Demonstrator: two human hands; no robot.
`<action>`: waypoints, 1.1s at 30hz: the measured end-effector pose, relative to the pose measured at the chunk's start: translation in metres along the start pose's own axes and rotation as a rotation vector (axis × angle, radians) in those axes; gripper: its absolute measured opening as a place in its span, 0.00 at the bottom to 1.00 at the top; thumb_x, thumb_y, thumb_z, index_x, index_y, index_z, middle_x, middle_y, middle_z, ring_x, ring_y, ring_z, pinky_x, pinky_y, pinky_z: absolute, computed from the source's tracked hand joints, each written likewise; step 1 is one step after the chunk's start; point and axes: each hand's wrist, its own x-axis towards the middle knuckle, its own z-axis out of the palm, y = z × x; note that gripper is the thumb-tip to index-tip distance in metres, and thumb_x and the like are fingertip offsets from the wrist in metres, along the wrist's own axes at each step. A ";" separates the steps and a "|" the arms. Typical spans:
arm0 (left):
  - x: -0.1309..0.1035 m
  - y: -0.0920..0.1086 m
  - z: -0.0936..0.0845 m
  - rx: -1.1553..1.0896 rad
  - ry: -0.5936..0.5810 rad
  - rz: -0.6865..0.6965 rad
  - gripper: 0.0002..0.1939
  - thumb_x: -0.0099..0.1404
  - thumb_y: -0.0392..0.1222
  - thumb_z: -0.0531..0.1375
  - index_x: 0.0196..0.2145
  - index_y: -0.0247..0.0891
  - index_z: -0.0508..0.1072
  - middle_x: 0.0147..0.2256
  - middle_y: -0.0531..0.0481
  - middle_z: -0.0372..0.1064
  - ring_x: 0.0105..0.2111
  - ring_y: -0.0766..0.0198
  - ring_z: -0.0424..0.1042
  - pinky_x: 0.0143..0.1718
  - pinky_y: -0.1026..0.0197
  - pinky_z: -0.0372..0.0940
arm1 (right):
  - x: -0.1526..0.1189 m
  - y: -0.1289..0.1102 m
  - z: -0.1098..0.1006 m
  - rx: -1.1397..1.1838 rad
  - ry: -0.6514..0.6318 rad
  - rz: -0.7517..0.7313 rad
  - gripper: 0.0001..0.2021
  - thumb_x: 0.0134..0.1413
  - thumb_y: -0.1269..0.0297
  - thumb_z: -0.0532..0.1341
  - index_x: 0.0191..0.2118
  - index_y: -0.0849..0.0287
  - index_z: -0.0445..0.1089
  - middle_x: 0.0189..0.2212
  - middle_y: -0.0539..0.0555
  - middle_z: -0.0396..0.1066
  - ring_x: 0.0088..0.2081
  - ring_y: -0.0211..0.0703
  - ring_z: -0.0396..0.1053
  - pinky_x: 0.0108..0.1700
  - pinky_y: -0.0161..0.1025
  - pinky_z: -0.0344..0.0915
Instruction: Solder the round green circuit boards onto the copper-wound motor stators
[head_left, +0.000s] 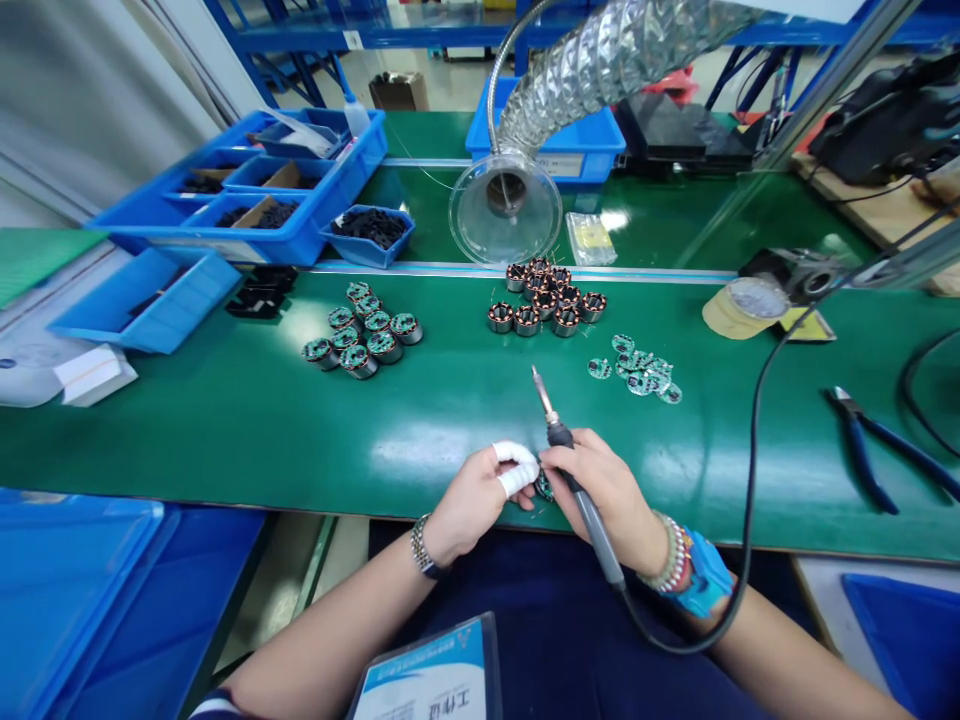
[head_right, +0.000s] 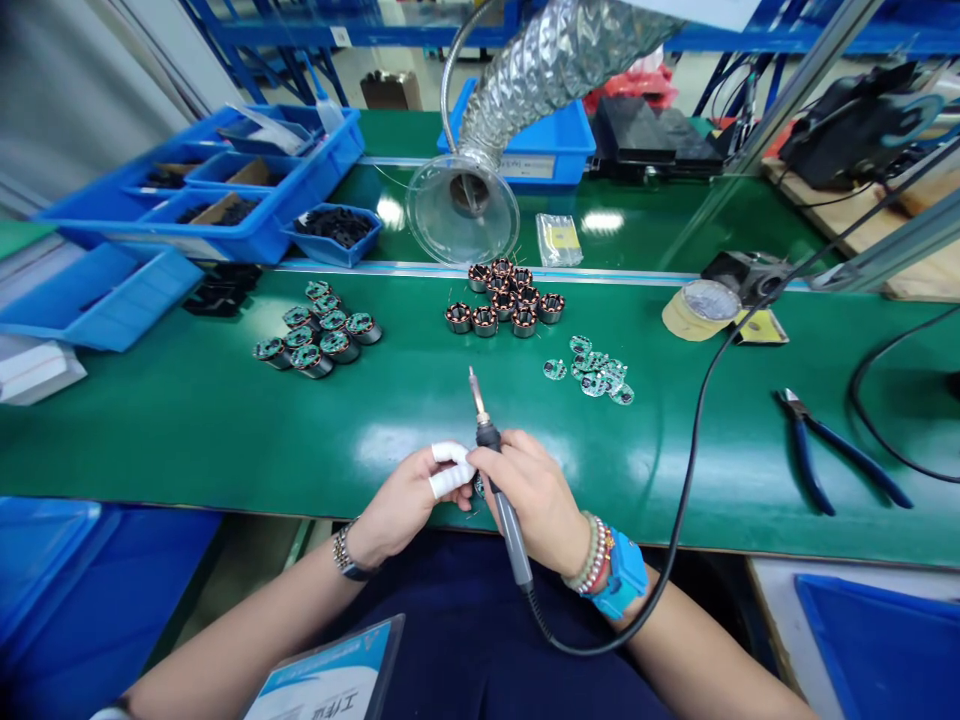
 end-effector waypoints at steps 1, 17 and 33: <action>0.001 0.000 -0.001 -0.014 -0.015 -0.016 0.10 0.53 0.43 0.61 0.26 0.33 0.67 0.21 0.53 0.64 0.21 0.70 0.65 0.27 0.65 0.63 | 0.000 -0.002 -0.002 0.006 0.022 0.020 0.13 0.51 0.75 0.54 0.43 0.58 0.62 0.33 0.55 0.67 0.36 0.43 0.63 0.37 0.42 0.64; 0.003 0.006 -0.010 0.019 -0.076 -0.106 0.06 0.54 0.38 0.61 0.27 0.32 0.68 0.22 0.51 0.68 0.23 0.69 0.69 0.29 0.65 0.66 | -0.017 -0.020 -0.047 0.098 0.149 0.178 0.16 0.48 0.73 0.59 0.46 0.58 0.67 0.28 0.54 0.68 0.31 0.42 0.65 0.31 0.41 0.64; 0.003 0.008 -0.010 0.123 -0.089 -0.097 0.05 0.55 0.36 0.59 0.25 0.33 0.67 0.21 0.51 0.69 0.22 0.69 0.69 0.27 0.65 0.66 | -0.013 -0.029 -0.052 0.177 0.100 0.156 0.11 0.45 0.76 0.57 0.37 0.59 0.70 0.21 0.52 0.69 0.24 0.40 0.65 0.28 0.42 0.64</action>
